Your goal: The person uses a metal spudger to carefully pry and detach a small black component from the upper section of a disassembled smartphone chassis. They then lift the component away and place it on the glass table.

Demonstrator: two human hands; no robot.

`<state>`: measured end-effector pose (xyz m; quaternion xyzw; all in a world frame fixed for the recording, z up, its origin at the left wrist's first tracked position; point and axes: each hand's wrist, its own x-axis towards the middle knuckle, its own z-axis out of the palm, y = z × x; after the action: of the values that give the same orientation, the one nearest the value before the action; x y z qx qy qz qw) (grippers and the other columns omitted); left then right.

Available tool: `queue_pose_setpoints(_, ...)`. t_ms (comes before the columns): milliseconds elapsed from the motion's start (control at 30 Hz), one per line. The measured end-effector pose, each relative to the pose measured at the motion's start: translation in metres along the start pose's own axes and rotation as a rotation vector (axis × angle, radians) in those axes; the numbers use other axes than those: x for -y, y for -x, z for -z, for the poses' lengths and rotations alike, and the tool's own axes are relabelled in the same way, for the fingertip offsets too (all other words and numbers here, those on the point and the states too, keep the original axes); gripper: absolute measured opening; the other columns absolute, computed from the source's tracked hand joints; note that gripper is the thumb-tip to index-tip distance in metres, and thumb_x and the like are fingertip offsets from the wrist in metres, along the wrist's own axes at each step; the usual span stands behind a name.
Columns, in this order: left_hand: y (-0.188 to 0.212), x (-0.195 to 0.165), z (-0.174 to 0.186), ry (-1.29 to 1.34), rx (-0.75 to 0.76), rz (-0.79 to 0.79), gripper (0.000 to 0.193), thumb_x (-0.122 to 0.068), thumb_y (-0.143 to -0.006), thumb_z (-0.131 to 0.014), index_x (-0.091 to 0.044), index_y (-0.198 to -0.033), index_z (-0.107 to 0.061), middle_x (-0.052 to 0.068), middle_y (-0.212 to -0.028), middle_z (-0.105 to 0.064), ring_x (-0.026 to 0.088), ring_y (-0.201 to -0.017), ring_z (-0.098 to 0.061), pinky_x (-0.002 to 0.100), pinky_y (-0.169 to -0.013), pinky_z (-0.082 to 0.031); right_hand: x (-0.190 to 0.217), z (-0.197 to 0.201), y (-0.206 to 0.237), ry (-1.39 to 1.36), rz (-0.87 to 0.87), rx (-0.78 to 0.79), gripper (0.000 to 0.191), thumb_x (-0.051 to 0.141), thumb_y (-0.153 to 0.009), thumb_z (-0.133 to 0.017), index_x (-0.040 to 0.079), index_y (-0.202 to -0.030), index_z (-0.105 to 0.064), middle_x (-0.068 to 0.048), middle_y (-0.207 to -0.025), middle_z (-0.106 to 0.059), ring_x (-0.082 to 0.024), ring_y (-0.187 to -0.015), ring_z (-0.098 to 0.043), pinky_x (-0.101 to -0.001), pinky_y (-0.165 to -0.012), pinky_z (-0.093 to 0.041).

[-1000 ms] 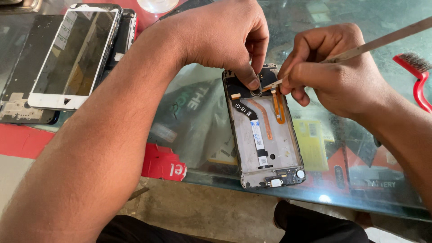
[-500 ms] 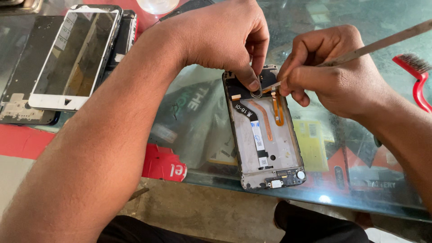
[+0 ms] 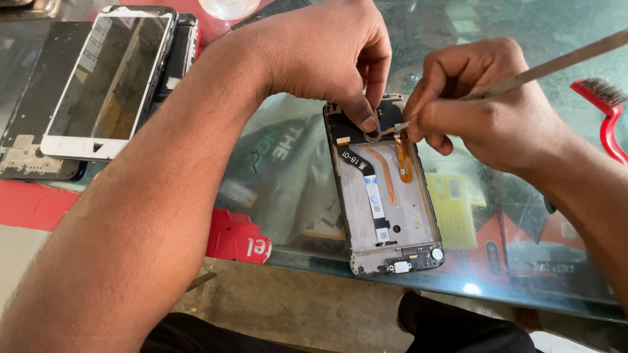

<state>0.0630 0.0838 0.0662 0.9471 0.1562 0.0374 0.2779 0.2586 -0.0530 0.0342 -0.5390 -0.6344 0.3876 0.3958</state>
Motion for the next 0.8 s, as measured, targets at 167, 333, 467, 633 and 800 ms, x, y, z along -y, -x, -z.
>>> queue_pose_setpoints(167,0.001,-0.002,0.002,-0.004,-0.002,0.039,0.022,-0.019,-0.063,-0.093,-0.011,-0.076,-0.078,0.001,-0.07,-0.075,0.011,-0.063,-0.07,0.03,-0.058,-0.053,0.011,-0.003,0.0,-0.086,0.043,-0.014,0.004,-0.007,-0.081,-0.063,-0.004,-0.083,-0.065,-0.017,-0.076,-0.073,-0.013,-0.057,-0.063,-0.0258,-0.047,-0.048)
queue_pose_setpoints(333,0.0,-0.002,-0.001,-0.025,-0.026,0.051,0.026,-0.019,-0.059,-0.094,-0.012,-0.078,-0.078,-0.001,-0.074,-0.076,0.01,-0.066,-0.071,0.031,-0.06,-0.054,0.02,-0.017,0.003,0.275,0.021,-0.202,0.014,0.016,-0.1,-0.064,0.003,-0.103,-0.068,-0.006,-0.084,-0.074,-0.01,-0.063,-0.061,-0.0261,-0.054,-0.05)
queue_pose_setpoints(467,0.0,0.001,-0.002,-0.018,-0.037,0.028,0.028,-0.016,-0.057,-0.094,-0.011,-0.08,-0.079,0.001,-0.075,-0.076,0.012,-0.066,-0.071,0.031,-0.062,-0.056,0.02,-0.024,0.003,0.67,0.325,-0.133,0.039,0.025,-0.082,-0.093,0.003,-0.098,-0.065,-0.005,-0.085,-0.069,-0.011,-0.07,-0.064,-0.0278,-0.06,-0.05)
queue_pose_setpoints(633,0.001,-0.001,-0.002,0.024,-0.029,0.071,0.026,-0.016,-0.058,-0.092,-0.014,-0.081,-0.08,0.0,-0.074,-0.077,0.012,-0.066,-0.072,0.031,-0.064,-0.055,0.02,-0.019,0.0,0.554,0.118,-0.045,0.036,0.018,-0.075,-0.091,0.007,-0.096,-0.064,-0.003,-0.074,-0.063,-0.009,-0.063,-0.058,-0.0275,-0.054,-0.046)
queue_pose_setpoints(800,0.002,-0.005,0.001,0.021,-0.023,0.076,0.023,-0.014,-0.06,-0.091,-0.013,-0.079,-0.079,0.0,-0.073,-0.077,0.012,-0.065,-0.071,0.031,-0.064,-0.055,0.022,-0.02,0.0,0.617,0.05,-0.059,0.038,0.018,-0.076,-0.092,0.008,-0.098,-0.063,0.0,-0.076,-0.064,-0.008,-0.063,-0.06,-0.0267,-0.056,-0.047)
